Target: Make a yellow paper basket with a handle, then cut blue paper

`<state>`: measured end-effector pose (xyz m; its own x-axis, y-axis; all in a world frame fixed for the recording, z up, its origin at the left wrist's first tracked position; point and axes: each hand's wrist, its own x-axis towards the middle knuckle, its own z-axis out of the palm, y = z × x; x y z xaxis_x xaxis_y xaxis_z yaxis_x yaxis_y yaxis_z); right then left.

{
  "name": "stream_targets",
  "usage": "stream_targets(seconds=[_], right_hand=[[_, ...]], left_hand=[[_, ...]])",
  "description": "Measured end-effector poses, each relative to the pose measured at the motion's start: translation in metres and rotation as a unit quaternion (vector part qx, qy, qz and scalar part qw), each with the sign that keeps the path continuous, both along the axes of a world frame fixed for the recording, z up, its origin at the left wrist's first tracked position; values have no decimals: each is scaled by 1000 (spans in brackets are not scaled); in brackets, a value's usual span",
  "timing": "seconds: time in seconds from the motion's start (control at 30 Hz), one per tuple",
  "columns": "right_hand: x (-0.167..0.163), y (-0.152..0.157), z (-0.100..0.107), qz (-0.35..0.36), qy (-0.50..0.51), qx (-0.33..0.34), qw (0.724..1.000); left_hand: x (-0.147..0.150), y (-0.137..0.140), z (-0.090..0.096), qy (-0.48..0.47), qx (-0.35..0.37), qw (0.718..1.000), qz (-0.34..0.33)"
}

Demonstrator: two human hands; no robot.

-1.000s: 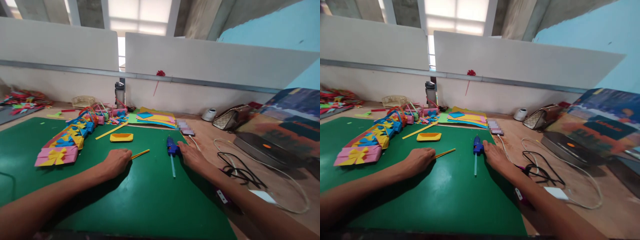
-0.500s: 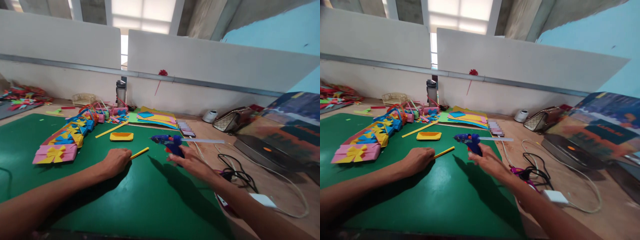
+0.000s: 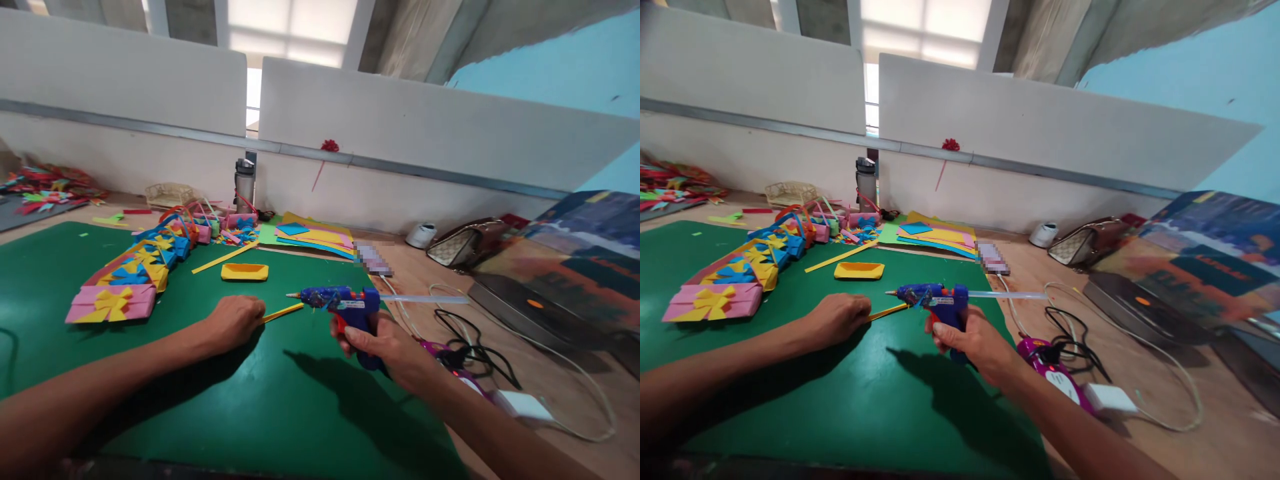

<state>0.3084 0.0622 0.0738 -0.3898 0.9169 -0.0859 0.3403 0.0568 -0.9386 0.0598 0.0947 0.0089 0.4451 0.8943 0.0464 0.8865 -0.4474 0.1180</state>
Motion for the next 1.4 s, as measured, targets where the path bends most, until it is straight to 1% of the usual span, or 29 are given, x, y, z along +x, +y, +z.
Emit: stream_targets(seconds=[0.2,0.43,0.57,0.7,0.87,1.0,1.1,1.23,1.4], right_hand=[[-11,-4,3,23,-137,35,990],[-20,4,-11,78,-192,42,977],[-22,9,-15,86,-208,37,974],[-25,10,-14,99,-192,32,976],[-28,9,-12,89,-202,48,974],[-27,8,-10,94,-218,57,970],[-26,8,-12,101,-226,63,967],[-25,10,-16,103,-226,85,965],[-25,14,-19,100,-248,102,958]], left_hand=[[1,0,2,-18,-12,1000,6],[-2,7,1,-93,-69,993,23],[-5,10,3,-116,-74,990,11],[-7,11,5,-126,-79,989,1],[-5,8,5,-98,-63,993,2],[0,1,3,-25,-4,999,-22],[3,-2,2,3,29,999,-36],[3,-2,1,4,21,999,-38],[1,2,-2,9,12,998,-58]])
